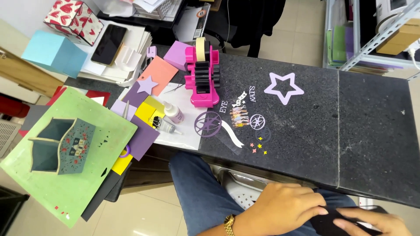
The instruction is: Peeling a star-shaped paper cutout from an adhesive cutting mat.
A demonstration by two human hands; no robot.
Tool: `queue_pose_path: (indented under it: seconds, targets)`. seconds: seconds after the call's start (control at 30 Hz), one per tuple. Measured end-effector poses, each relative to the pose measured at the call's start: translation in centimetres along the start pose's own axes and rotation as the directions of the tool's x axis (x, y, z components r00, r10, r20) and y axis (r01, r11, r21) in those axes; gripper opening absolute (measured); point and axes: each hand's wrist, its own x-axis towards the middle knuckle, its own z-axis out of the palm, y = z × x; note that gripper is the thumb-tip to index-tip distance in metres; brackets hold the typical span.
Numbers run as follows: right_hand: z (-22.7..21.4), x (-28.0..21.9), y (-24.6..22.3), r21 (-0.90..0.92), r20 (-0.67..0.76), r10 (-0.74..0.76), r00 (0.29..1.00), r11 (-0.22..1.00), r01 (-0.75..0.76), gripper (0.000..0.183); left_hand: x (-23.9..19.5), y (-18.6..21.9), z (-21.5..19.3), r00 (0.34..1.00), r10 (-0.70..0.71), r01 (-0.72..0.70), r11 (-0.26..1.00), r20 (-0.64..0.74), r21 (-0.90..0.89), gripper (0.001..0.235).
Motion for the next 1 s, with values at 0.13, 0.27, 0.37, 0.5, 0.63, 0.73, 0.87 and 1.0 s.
queue_pose_path:
  seconds: [0.13,0.27,0.37,0.5,0.63,0.73,0.87,1.0]
  targets:
    - [0.7,-1.3,-4.7,-0.095,-0.120,0.069,0.990,0.992,-0.081,0.014,-0.3,-0.2,1.1,0.999,0.026,-0.024,0.995,-0.021,0.095,0.024]
    - [1.1,0.9,-2.5,-0.144,-0.030,-0.041,0.999,0.989,0.036,0.013,0.0,-0.1,0.4,0.999,0.044,-0.043,0.992,-0.011,0.116,0.026]
    - [0.0,1.3,-4.2,-0.312,0.200,0.122,0.972,0.949,-0.055,0.010,0.1,0.2,0.4,0.996,0.090,-0.090,0.987,0.008,0.135,0.024]
    - [-0.6,0.9,-4.3,-0.036,0.318,-0.129,0.939,0.988,0.148,0.022,0.0,0.4,-0.4,0.995,0.098,-0.101,0.993,0.035,0.068,0.026]
    - [-1.5,0.0,-5.4,-0.001,0.390,-0.165,0.906,0.984,0.180,0.032,-0.4,1.0,-0.7,0.995,0.061,-0.057,0.997,0.085,-0.049,0.023]
    - [-2.0,-0.7,-5.8,0.091,0.358,-0.376,0.855,0.925,0.368,0.032,-0.5,1.8,-1.1,0.996,0.061,-0.047,0.980,0.067,-0.194,0.021]
    - [-1.9,-1.2,-4.9,0.101,0.377,-0.448,0.811,0.890,0.445,0.033,-0.9,2.5,-1.4,0.992,0.095,-0.070,0.963,0.084,-0.261,0.020]
    - [-2.3,-2.3,-6.5,0.202,0.347,-0.564,0.749,0.825,0.528,0.039,-1.7,2.2,-0.7,0.994,0.068,-0.034,0.940,0.088,-0.340,0.019]
